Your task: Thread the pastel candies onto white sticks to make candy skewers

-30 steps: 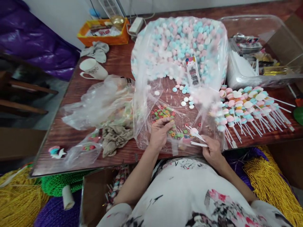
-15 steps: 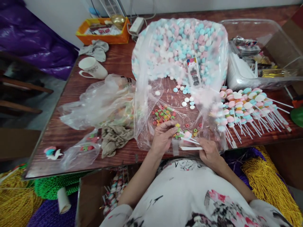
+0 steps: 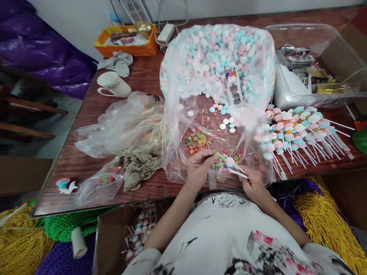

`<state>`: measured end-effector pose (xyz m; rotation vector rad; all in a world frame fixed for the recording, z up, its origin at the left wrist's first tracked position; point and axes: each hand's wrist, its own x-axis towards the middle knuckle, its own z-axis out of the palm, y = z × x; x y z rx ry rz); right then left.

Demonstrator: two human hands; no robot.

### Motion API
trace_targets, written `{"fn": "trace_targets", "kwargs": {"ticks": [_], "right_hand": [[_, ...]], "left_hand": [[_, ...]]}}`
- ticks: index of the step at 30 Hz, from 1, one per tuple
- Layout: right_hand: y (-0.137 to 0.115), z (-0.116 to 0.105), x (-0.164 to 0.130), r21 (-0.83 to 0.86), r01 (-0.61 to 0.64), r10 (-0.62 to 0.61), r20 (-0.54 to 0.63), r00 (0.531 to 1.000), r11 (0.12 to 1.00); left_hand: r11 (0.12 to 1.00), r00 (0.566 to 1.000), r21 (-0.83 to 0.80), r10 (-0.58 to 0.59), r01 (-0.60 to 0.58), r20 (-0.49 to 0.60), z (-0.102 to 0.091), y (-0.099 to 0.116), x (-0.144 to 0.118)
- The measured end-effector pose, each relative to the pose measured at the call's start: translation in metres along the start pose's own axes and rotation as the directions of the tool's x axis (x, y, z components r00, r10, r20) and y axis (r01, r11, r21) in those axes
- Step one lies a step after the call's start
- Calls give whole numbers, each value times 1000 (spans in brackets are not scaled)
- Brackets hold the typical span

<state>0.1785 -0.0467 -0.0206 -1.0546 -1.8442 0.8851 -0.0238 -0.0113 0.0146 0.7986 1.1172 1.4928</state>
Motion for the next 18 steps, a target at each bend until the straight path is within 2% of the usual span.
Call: {"fn": "trace_targets", "kwargs": {"ticks": [7,13,18], "right_hand": [[3,1,-4,-100,3,-2,14,1000,995],[4,3,-3,-129,-31,34,22,999,991],[3,4,-2,-235,-7,19,46,999,972]], "left_hand": [[984,993,136,116,-114,-10,-8,-10,1],[901,954,323,298,-288,21,-5,0,-2],[861,928,355,368,-364,60,-3,7,-4]]}}
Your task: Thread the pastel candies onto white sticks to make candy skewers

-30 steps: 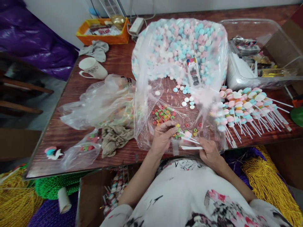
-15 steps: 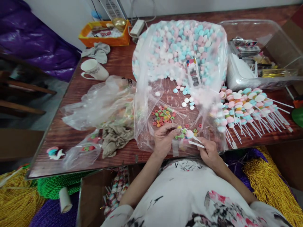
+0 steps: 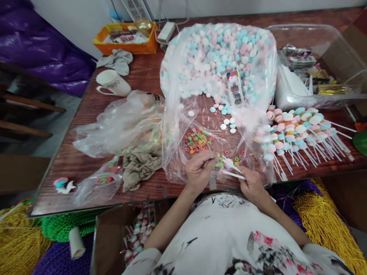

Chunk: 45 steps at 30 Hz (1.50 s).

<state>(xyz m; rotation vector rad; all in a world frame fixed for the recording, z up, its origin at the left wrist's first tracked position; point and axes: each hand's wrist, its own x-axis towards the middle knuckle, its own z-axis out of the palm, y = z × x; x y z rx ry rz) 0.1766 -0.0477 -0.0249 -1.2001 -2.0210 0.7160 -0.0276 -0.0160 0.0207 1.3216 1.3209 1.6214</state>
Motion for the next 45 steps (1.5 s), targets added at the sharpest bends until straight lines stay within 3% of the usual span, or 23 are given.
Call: {"fn": "trace_targets", "kwargs": {"ticks": [6,9,13,16,25,32,36,39,42,45], "right_hand": [[-1,1,1,-10,19,-19,-21,1000,1000],[1,1,0,24,44,-42,-61,997,999],[1,1,1,121,13,-4,-81,997,993],[0,0,2,135,7,2,-67,998,991],[5,4,-1,72,82,-77,-72,994,994],[7,5,-2,49,103,-101,-51,994,993],[7,5,-2,34,98,-96,-52,994,995],[6,5,-1,9,80,-80,-60,995,997],[5,5,-1,0,67,-67,-59,996,998],[6,5,-1,13,81,-80,-48,996,997]], "left_hand": [[1000,1000,1,-15,15,17,1,-4,-3],[980,991,-143,-137,136,7,3,-8,-4],[862,941,-383,-331,331,68,6,-5,0],[797,912,-453,-396,399,106,7,0,2],[816,904,-407,-424,410,61,11,1,0],[755,853,-396,-468,522,233,6,1,2],[838,880,-289,-393,462,267,1,3,2],[946,934,-149,-244,289,261,-3,7,2],[992,960,-26,-114,125,256,-6,9,1],[989,965,-42,-128,141,230,-6,5,0]]}}
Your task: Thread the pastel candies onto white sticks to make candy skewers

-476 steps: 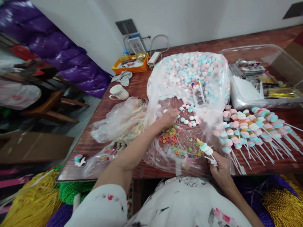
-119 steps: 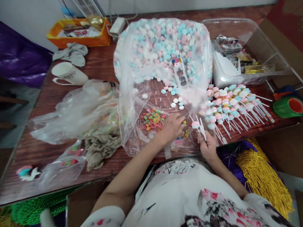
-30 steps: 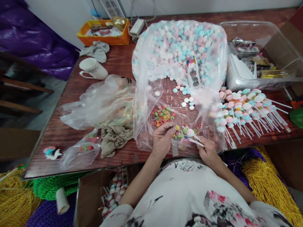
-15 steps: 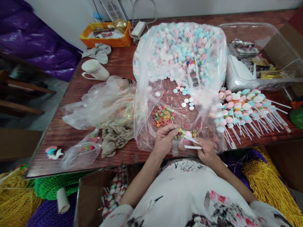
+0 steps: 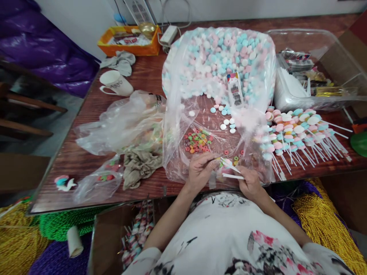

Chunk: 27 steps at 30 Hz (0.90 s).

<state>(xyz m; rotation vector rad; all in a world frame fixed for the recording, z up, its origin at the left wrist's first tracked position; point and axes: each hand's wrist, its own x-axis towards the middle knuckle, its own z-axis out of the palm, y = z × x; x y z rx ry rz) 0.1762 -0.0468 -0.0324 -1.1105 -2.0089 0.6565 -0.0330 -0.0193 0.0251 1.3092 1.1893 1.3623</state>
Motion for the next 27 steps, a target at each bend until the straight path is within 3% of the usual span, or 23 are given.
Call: {"fn": "trace_targets", "kwargs": {"ticks": [5,9,16,21,27], "right_hand": [[2,0,-1,54,32,-31,-21,999,998],[3,-1,-1,80,21,-21,-6,1000,997],[-1,-4,1,67,12,-10,-42,999,998],[-2,-6,3,83,31,-23,-105,994,996],[0,-6,2,132,16,-3,-91,996,991]], "left_hand": [[926,968,-292,-250,237,-8,5,-10,-3],[852,930,-386,-365,354,46,11,-10,-4],[758,902,-509,-421,408,97,21,-3,-6],[755,898,-513,-434,408,76,26,-6,-8],[741,885,-514,-457,432,85,29,-9,-9]]}}
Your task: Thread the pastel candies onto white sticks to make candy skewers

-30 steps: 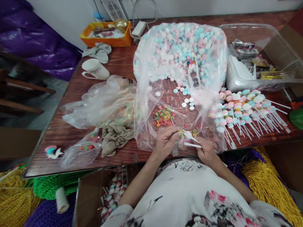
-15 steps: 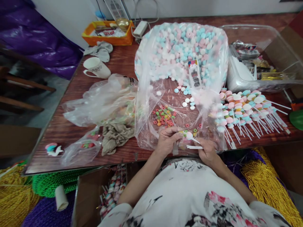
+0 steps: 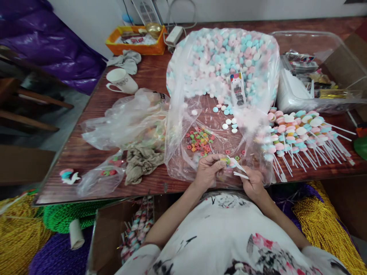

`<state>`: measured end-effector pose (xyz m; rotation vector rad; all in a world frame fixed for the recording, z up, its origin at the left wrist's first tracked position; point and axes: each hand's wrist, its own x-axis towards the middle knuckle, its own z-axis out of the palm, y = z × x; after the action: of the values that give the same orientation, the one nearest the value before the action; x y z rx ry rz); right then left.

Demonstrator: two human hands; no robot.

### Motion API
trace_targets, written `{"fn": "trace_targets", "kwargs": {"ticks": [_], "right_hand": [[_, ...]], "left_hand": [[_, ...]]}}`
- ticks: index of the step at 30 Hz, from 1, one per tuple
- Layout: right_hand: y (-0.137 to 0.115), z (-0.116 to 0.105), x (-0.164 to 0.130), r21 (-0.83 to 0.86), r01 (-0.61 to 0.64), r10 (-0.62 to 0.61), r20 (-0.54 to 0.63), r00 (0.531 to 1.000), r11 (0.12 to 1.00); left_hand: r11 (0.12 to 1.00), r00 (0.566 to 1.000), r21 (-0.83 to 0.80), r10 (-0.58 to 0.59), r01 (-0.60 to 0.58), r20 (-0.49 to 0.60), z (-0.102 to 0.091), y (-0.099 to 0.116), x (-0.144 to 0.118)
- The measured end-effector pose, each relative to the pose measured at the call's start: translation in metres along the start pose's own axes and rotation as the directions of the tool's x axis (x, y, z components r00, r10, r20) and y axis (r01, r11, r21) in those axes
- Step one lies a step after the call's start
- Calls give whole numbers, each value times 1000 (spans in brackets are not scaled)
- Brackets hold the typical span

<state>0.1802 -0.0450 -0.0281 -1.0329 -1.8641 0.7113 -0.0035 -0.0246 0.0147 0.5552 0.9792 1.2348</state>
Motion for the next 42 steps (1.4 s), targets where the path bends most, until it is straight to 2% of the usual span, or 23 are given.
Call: {"fn": "trace_targets", "kwargs": {"ticks": [8,16,22,26,33,37,42], "right_hand": [[0,1,-2,21,-38,38,9,999,999],[2,1,-1,31,-16,16,-8,1000,999],[4,2,-4,17,1,-1,-2,1000,1000],[5,2,-4,21,5,-5,-8,1000,1000],[4,1,-2,19,-1,1,-1,1000,1000],[0,-1,0,44,-44,44,2,999,998],[2,-2,-3,108,-87,90,-27,996,990]], "left_hand": [[999,1000,-30,-12,12,12,5,-1,0],[999,998,-49,9,-6,59,6,-7,1],[997,998,-75,-15,19,55,7,-10,2],[997,993,-80,-14,23,113,10,-9,1],[997,986,-31,-71,77,152,16,-19,-2],[994,981,3,-106,107,164,15,-26,-3],[992,985,114,-73,56,156,17,-32,-4]]}}
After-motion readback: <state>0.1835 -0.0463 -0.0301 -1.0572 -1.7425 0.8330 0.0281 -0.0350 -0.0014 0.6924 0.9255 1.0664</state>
